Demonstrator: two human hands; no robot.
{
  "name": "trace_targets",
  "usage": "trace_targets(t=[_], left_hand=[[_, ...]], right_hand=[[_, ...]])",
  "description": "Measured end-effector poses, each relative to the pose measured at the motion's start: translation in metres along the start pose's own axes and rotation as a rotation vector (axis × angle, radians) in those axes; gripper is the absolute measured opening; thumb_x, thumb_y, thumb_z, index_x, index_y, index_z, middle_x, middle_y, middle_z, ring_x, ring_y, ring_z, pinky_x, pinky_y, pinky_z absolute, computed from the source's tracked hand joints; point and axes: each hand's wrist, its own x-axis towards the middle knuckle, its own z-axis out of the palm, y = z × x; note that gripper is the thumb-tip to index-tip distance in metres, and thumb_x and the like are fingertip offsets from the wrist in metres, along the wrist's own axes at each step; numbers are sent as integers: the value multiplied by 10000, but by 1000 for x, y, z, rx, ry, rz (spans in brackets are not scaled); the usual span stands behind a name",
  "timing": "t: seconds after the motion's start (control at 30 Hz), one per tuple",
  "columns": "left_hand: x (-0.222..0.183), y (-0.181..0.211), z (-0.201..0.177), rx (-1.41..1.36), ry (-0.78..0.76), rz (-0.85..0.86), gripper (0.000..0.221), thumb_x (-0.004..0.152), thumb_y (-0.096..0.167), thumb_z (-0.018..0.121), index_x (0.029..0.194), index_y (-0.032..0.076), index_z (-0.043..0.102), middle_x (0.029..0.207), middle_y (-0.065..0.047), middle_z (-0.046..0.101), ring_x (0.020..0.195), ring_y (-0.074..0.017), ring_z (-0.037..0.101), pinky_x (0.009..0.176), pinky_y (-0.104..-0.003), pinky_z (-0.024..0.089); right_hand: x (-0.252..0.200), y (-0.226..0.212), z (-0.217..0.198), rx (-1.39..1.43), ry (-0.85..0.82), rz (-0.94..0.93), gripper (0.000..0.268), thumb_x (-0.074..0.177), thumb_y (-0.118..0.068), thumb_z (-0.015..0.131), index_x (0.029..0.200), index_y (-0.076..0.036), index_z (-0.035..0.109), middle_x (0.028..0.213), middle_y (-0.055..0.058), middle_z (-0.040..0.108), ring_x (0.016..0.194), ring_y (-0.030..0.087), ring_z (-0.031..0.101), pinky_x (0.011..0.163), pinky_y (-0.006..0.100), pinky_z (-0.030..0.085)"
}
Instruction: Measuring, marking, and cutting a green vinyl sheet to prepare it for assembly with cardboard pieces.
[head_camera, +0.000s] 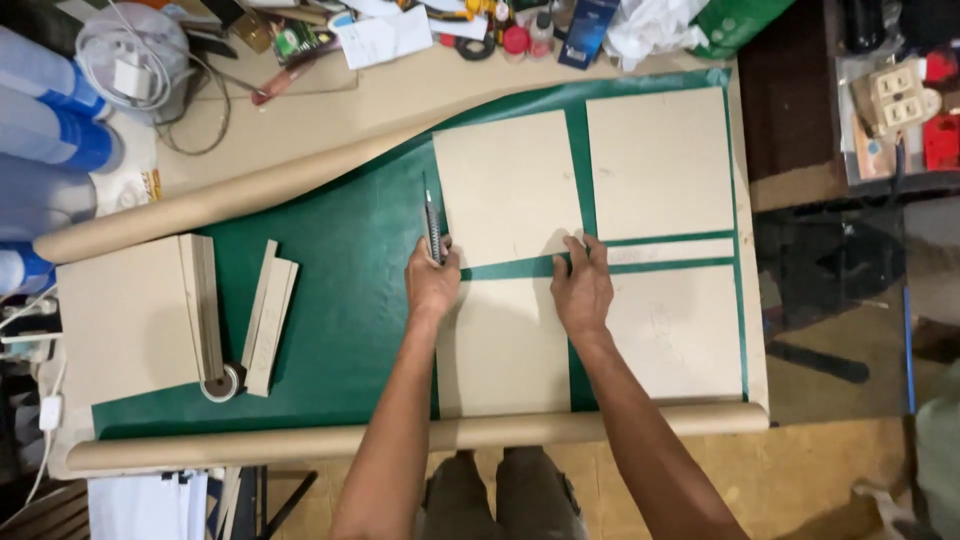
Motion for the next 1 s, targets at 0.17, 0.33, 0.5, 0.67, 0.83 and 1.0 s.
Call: trace_targets(t=[0.17, 0.33, 0.5, 0.67, 0.83, 1.0], left_hand=[[5, 23, -7, -24, -23, -18, 76, 917, 238, 657, 937, 174, 622, 947, -112, 763, 837, -258, 733, 661, -380, 594], [15, 3, 2, 62, -21, 15, 87, 918, 228, 627, 904, 155, 581, 869, -123, 737, 818, -286, 734, 618, -410, 576], [7, 16, -1, 95, -60, 46, 52, 950, 167, 569, 962, 123, 592, 914, -189, 725, 912, -344, 719, 736, -449, 577], [0, 25, -5, 119, -70, 52, 55, 958, 162, 558, 972, 120, 591, 917, -203, 717, 931, -372, 717, 761, -462, 566], [5, 20, -4, 109, -53, 60, 69, 957, 169, 548, 984, 130, 597, 893, -165, 703, 919, -331, 696, 773, -451, 553], [4, 16, -8, 124, -42, 50, 90, 971, 181, 541, 1000, 110, 588, 913, -184, 695, 954, -355, 693, 803, -463, 556]], right_hand=[[14, -4, 5, 28, 47, 32, 304, 1042, -283, 643, 1331, -192, 670, 1382, 20, 564, 1219, 256, 644, 994, 400, 576], [18, 8, 16, 1, 57, -9, 309, 1036, -358, 643, 1300, -204, 687, 1370, 0, 576, 1191, 249, 655, 966, 385, 582], [21, 15, 20, 4, 68, -25, 312, 1027, -378, 664, 1278, -198, 706, 1332, -8, 610, 1160, 225, 671, 953, 359, 584], [20, 17, 19, -29, 71, -44, 323, 1021, -397, 674, 1267, -191, 712, 1310, -17, 626, 1142, 209, 678, 953, 349, 587], [20, 15, 21, -26, 97, -82, 330, 1005, -402, 695, 1262, -196, 724, 1295, -21, 646, 1142, 196, 679, 954, 337, 590], [20, 12, 26, -29, 95, -77, 334, 1005, -426, 694, 1255, -209, 727, 1297, -42, 650, 1148, 166, 674, 955, 312, 587]])
